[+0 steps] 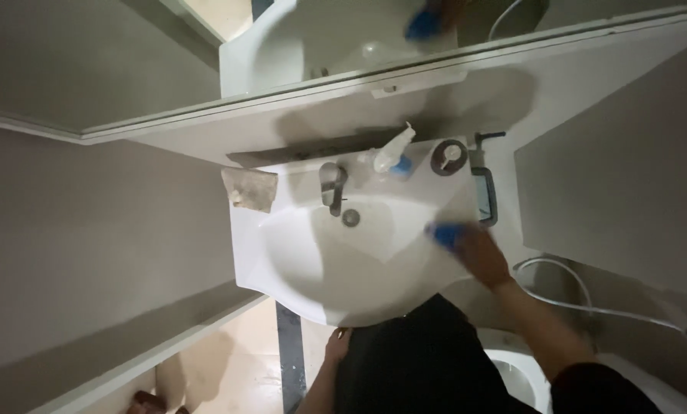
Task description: The person cleans a white bathroom sink using a blue sponge. They scrub the basin, the faucet, and the surrounding countertop area. The person moves the sponge around the sink to clean different sections.
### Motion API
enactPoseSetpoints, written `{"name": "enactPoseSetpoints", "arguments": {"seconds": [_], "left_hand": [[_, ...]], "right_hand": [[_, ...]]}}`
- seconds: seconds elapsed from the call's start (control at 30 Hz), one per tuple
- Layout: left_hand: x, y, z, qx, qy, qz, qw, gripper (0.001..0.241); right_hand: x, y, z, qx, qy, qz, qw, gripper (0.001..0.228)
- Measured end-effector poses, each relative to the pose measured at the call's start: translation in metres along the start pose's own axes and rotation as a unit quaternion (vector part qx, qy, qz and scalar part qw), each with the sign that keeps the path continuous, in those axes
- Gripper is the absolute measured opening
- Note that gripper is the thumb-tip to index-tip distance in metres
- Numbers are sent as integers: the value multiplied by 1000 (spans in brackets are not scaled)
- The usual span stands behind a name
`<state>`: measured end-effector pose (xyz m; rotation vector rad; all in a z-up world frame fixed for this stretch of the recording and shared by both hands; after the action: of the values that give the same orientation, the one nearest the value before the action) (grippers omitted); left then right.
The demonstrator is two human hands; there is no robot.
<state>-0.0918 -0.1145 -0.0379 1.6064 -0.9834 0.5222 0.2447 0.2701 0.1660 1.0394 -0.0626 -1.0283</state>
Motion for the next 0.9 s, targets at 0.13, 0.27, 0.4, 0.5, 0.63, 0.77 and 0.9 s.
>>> {"name": "enactPoseSetpoints", "arguments": {"seconds": [0.13, 0.27, 0.4, 0.5, 0.63, 0.77, 0.9], "left_hand": [[-7, -5, 8, -53, 0, -1, 999, 66], [2, -5, -1, -13, 0, 16, 1000, 70], [13, 2, -3, -15, 10, -10, 1000, 61], [21, -5, 2, 9, 53, 32, 998, 61], [12, -7, -4, -18, 29, -8, 999, 66], [18, -5, -4, -6, 48, -5, 999, 69], [10, -5, -4, -36, 15, 4, 999, 71]], "right_hand": [[-41, 2, -36, 168, -119, -111, 972, 38], [-61, -22, -45, 84, -204, -150, 964, 36], [-84, -39, -35, 97, -176, -130, 971, 49], [-90, -56, -45, 88, -250, -79, 961, 48], [-90, -50, -34, 141, -244, -58, 958, 49], [-85, -49, -26, 166, -227, -31, 959, 58], [-92, -77, -49, 160, -219, 2, 963, 61]]}}
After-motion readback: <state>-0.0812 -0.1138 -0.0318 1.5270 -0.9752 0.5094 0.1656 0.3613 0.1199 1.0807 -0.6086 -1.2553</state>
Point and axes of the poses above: each hand's wrist, its own x-axis away from the middle knuckle, its own y-axis out of the back of the hand, z = x × y, the point moved 10 cm from there along -x, towards the middle knuckle, and after that the axes turned 10 degrees about -z, right-handed, at the moved point
